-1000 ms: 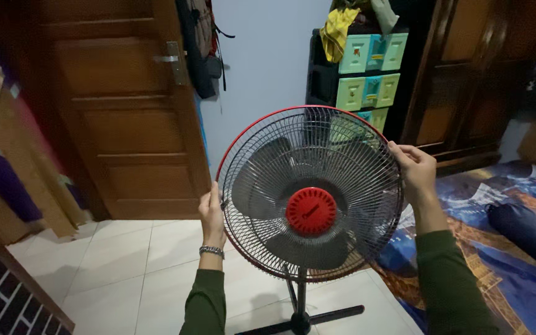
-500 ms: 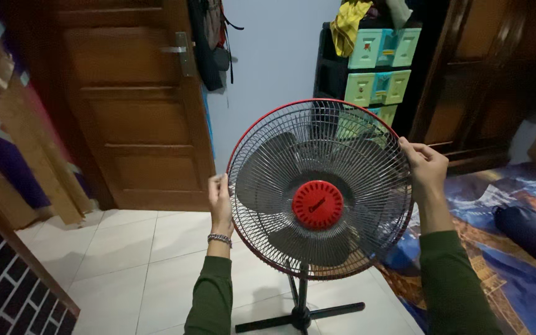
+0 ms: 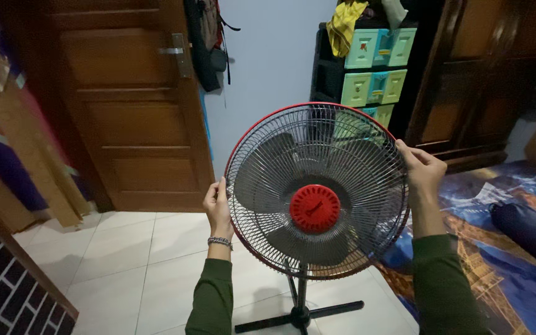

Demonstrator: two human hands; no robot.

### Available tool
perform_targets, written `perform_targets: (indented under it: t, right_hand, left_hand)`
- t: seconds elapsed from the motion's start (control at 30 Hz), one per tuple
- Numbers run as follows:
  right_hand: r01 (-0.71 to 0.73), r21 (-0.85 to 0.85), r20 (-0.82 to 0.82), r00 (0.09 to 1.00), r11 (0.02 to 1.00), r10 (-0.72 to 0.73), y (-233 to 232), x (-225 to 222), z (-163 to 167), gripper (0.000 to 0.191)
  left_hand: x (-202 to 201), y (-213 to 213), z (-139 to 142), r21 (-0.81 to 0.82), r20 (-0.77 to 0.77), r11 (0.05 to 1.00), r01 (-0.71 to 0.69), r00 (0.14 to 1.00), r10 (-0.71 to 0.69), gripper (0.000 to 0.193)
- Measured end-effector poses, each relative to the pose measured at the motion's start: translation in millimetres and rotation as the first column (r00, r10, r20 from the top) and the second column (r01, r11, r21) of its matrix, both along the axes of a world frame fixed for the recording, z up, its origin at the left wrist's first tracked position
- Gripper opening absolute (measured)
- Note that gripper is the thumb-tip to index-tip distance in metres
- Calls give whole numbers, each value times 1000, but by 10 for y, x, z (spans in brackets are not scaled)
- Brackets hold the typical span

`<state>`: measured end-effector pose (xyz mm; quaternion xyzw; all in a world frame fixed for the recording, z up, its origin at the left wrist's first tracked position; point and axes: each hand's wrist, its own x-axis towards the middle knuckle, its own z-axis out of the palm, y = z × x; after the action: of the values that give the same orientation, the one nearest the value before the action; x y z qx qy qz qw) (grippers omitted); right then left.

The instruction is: The person assembles a standing electric fan by attaching the fan blades to the motor hub, then fitting the front grille and securing it with a red ring and a screw. The person uses a screwdriver to tighten the screw and positions the fan upright.

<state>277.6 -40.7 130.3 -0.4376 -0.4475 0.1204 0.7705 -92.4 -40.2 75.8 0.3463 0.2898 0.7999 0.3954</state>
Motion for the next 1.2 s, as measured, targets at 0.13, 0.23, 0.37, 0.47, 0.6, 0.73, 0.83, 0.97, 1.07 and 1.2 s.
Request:
perform_targets:
  t: [0.13, 0.23, 0.37, 0.47, 0.6, 0.73, 0.83, 0.97, 1.07, 1.2]
  right_hand:
    - [-89, 17, -112, 990, 996, 90, -31, -19, 24, 22]
    - [-44, -10, -61, 997, 999, 44, -29, -27, 47, 23]
    - [-215, 1, -186, 960, 977, 211, 4, -61, 102, 25]
    - [-252, 11, -185, 950, 968, 250, -14, -94, 131, 23]
    - [-284, -28, -201, 941, 958, 273, -84, -102, 64, 23]
    - [-343, -5, -221, 917, 939, 333, -78, -83, 57, 23]
    - [-393, 2, -212, 898, 919, 385, -43, -65, 40, 22]
    - [-348, 45, -195, 916, 936, 350, -36, -51, -45, 20]
    - [-297, 12, -140, 945, 955, 296, -25, -33, -68, 20]
    - [-257, -1, -118, 960, 966, 255, -21, -26, -70, 20]
  left_hand:
    - [-1, 1, -21, 42, -91, 996, -85, 992, 88, 26]
    - [3, 24, -32, 21, -78, 995, -94, 992, 96, 24]
    - [-13, 82, -44, -5, -49, 997, -77, 996, 76, 22]
    - [-32, 115, -72, 10, -52, 997, -71, 996, 71, 23]
    - [-62, 127, -142, 49, -31, 998, -44, 998, 45, 25]
    - [-84, 160, -175, 31, -97, 996, -82, 992, 85, 24]
    - [-87, 179, -214, 31, -86, 995, -95, 992, 97, 24]
    - [-91, 179, -294, 62, -81, 991, -120, 989, 125, 24]
    - [-94, 207, -308, 68, -102, 987, -147, 983, 153, 24]
    - [-83, 231, -301, 67, -46, 992, -108, 993, 111, 25]
